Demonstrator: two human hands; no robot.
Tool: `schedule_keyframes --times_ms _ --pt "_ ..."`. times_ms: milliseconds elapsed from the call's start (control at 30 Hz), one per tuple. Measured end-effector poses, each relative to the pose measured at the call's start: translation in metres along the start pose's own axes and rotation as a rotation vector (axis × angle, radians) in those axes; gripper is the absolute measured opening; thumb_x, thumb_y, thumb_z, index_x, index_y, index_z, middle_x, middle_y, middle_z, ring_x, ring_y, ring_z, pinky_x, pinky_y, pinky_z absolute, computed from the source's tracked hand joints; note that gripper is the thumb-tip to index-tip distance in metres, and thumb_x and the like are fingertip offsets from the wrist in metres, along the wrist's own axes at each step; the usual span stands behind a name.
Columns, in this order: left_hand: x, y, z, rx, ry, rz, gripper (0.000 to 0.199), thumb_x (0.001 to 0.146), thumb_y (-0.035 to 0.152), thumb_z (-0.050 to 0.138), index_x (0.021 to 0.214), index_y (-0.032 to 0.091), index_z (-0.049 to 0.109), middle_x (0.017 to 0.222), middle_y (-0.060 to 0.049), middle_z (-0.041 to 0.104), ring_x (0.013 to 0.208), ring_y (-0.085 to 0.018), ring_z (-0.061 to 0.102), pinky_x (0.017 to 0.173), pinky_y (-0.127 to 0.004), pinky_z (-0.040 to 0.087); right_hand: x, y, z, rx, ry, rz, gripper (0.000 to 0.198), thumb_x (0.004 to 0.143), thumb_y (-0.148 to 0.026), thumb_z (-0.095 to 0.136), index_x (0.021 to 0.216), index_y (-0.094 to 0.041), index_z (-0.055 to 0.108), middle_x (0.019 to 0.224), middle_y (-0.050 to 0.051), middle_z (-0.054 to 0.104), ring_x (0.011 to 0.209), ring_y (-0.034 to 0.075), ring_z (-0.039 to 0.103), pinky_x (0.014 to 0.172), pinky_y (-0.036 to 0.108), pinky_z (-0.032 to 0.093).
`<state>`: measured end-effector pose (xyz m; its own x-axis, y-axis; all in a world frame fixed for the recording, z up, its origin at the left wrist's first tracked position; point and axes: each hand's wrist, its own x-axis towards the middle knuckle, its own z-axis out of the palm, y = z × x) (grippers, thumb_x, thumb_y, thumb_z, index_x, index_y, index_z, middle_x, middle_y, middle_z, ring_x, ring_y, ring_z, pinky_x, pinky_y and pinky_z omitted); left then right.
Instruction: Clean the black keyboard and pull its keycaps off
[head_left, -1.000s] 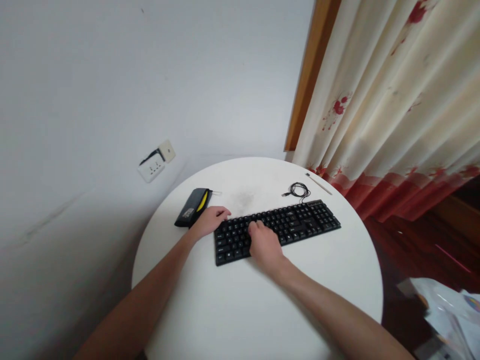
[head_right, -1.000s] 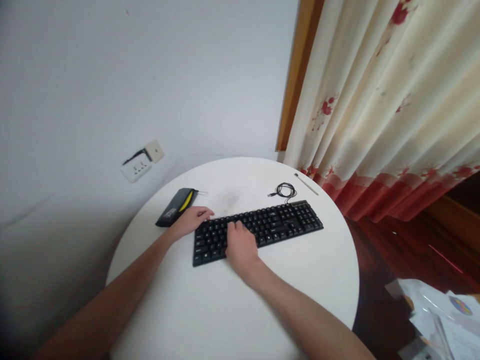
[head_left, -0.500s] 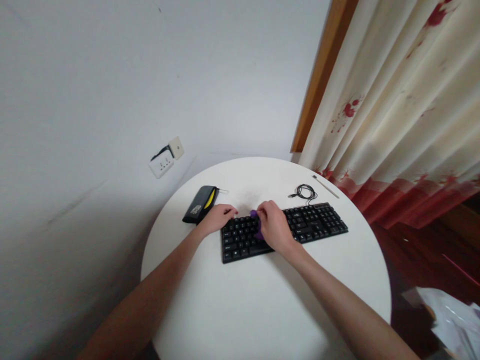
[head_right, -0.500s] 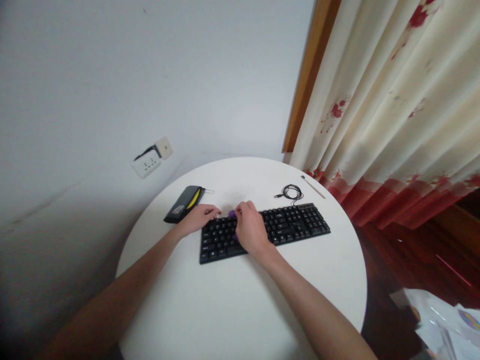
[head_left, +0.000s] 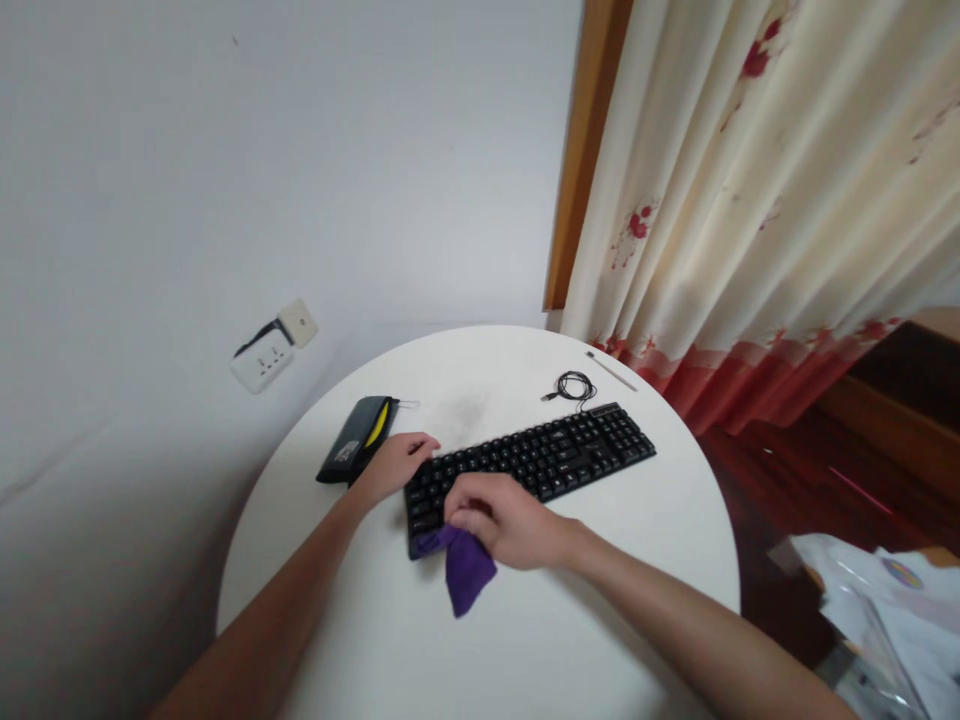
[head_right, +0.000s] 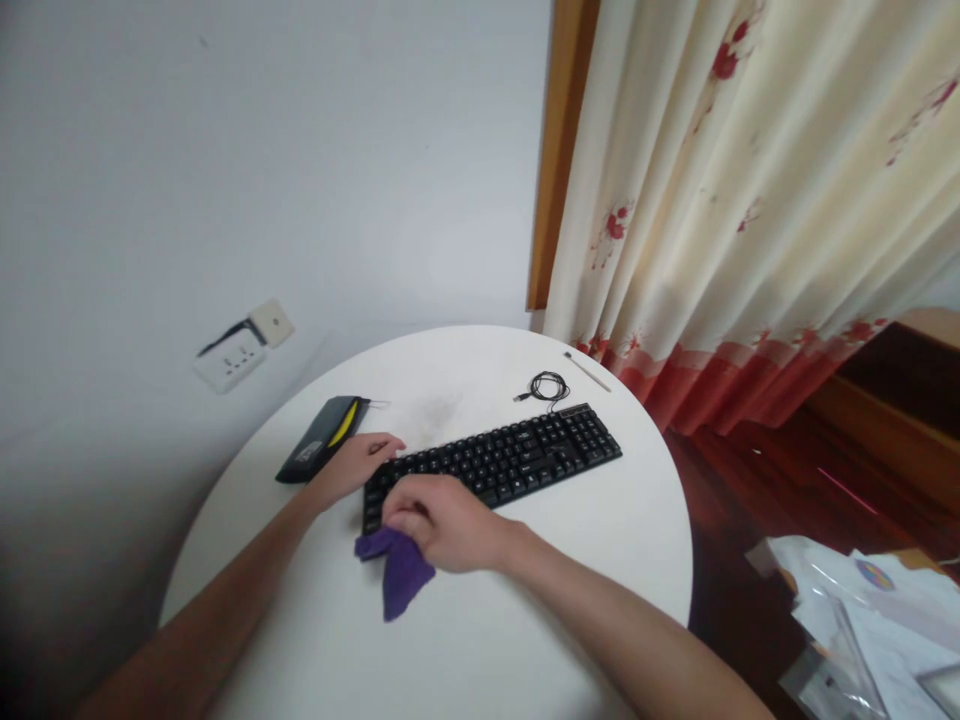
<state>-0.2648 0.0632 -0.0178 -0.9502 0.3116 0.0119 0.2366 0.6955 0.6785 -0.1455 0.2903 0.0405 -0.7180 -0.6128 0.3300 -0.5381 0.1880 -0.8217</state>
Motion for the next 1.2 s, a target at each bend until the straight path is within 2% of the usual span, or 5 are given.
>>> schedule_keyframes --times_ms 267,467,667,933,1200 --pt "0.004 -0.004 -0.004 0.058 -0.026 -0.018 0.044 0.084 0.050 0.045 0.088 0.018 0.075 0.087 -0.006 0.076 0.086 -0.025 0.069 0.078 -0.030 0.048 -0.047 0.054 -0.159 -0.059 0.877 0.393 0.022 0.087 -0.040 0.057 0.088 -0.018 0.060 0.066 -0.002 0.057 0.055 0.012 0.045 0.053 0.022 0.034" --pt "0.006 -0.006 -0.006 0.098 -0.031 -0.021 0.046 0.083 0.052 0.045 0.088 0.019 0.076 0.089 -0.007 0.077 0.090 -0.027 0.069 0.081 -0.032 0.048 -0.097 0.134 -0.251 -0.258 1.178 0.719 0.017 0.075 -0.029 0.060 0.077 -0.014 0.065 0.069 0.004 0.063 0.057 0.013 0.052 0.052 0.023 0.039" --pt "0.006 -0.006 -0.006 0.110 -0.027 -0.024 0.046 0.083 0.053 0.044 0.088 0.019 0.075 0.087 -0.007 0.076 0.089 -0.027 0.069 0.083 -0.033 0.048 -0.134 0.169 -0.267 -0.221 1.247 0.795 0.012 0.066 -0.021 0.063 0.073 -0.012 0.068 0.062 0.005 0.064 0.053 0.014 0.054 0.047 0.023 0.041" --pt "0.006 -0.007 -0.006 0.112 -0.015 -0.010 0.043 0.084 0.052 0.046 0.087 0.020 0.075 0.088 -0.006 0.077 0.088 -0.026 0.069 0.082 -0.031 0.048 -0.136 0.177 -0.289 -0.151 1.319 0.672 0.037 0.074 -0.031 0.063 0.107 -0.014 0.068 0.075 0.004 0.070 0.055 0.013 0.060 0.052 0.024 0.049" --pt "0.002 -0.001 -0.005 0.082 -0.003 -0.013 0.042 0.085 0.050 0.046 0.086 0.020 0.076 0.085 -0.006 0.076 0.086 -0.027 0.068 0.080 -0.033 0.049 -0.135 0.180 -0.255 -0.596 1.047 0.744 0.022 0.080 -0.018 0.060 0.096 -0.010 0.072 0.101 0.019 0.072 0.097 0.027 0.065 0.090 0.037 0.047"
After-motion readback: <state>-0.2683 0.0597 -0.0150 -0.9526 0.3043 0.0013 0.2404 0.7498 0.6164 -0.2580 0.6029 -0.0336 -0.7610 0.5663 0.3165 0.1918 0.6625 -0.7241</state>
